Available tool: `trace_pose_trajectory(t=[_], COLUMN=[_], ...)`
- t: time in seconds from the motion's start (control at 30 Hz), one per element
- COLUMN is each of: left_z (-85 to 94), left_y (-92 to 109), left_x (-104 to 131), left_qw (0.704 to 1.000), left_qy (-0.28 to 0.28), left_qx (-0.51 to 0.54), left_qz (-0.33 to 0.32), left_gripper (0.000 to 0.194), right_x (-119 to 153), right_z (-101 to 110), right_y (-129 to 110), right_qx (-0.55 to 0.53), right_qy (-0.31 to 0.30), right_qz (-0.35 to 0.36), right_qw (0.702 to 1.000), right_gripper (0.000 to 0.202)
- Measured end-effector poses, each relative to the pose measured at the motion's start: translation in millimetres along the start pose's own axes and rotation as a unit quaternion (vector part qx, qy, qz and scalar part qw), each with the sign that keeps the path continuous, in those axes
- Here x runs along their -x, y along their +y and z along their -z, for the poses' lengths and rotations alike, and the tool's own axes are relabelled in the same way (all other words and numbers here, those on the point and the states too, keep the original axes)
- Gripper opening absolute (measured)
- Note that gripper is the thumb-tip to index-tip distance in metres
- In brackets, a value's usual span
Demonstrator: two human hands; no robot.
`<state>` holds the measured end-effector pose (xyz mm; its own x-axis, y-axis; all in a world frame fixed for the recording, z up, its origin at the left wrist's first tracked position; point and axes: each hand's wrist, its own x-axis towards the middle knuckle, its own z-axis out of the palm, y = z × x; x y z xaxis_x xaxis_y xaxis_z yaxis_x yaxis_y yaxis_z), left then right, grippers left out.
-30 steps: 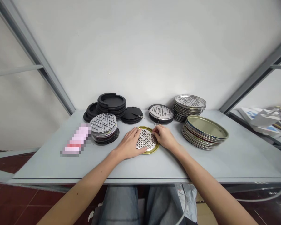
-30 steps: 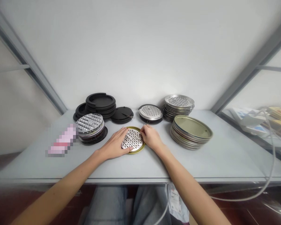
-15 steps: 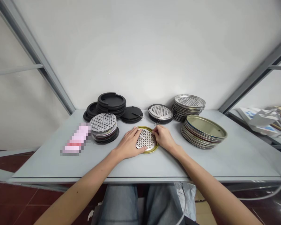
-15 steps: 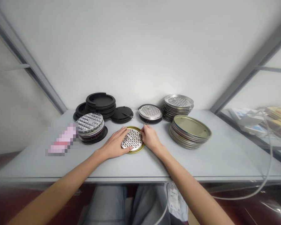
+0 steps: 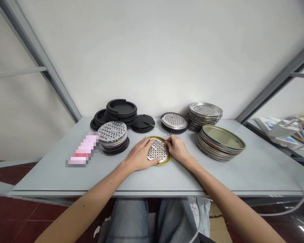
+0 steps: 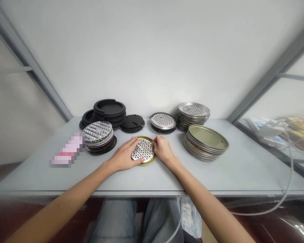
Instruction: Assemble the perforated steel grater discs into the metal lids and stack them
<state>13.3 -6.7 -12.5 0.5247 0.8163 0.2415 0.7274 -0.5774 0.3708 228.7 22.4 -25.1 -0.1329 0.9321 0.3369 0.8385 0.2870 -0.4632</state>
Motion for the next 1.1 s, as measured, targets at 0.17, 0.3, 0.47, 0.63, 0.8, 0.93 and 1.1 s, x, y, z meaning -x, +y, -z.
trace_pose_trajectory(t=[0.17,0.3,0.47,0.63,0.8,0.93,1.1], left_z=[-0.9,-0.9,0.2,0.8,1.3,2.9,2.6], left_y=[-1.2,-1.5,-1.2,-1.6,-1.9,0.1,0.9], left_x=[0.1,0.0,-0.2,-0.2,-0.2,-1.1,-1.9], left_qw=[1.0,1.0,1.0,1.0,1.0,1.0,0.999], left_qy=[0.002,0.002,-0.01,-0.015,-0.024,-0.014,-0.018], left_qx=[0.002,-0.002,-0.003,0.0,0.006,0.022,0.034], left_qz=[0.002,0.0,0.007,0.012,0.013,-0.009,-0.012], left_gripper=[0.084,0.085,0.084,0.082,0.08,0.087,0.09], right_x=[-0.6,-1.7,-1.8,-2.3,-2.4,-4.0,-7.1], right_z=[-0.8,0.2,3.7,8.6,12.1,12.0,11.1], right_y=[2.0,3.2,4.6,5.0,2.3,-2.3,-7.6], right_qx=[-0.021,-0.033,-0.024,-0.012,0.02,0.065,0.102], right_qy=[0.005,0.008,-0.005,-0.02,-0.029,-0.029,-0.034], right_qz=[0.009,0.036,0.066,0.077,0.056,0.039,0.026], right_qw=[1.0,0.999,0.998,0.997,0.998,0.997,0.994], right_gripper=[0.008,0.009,0.018,0.018,0.012,0.011,0.013])
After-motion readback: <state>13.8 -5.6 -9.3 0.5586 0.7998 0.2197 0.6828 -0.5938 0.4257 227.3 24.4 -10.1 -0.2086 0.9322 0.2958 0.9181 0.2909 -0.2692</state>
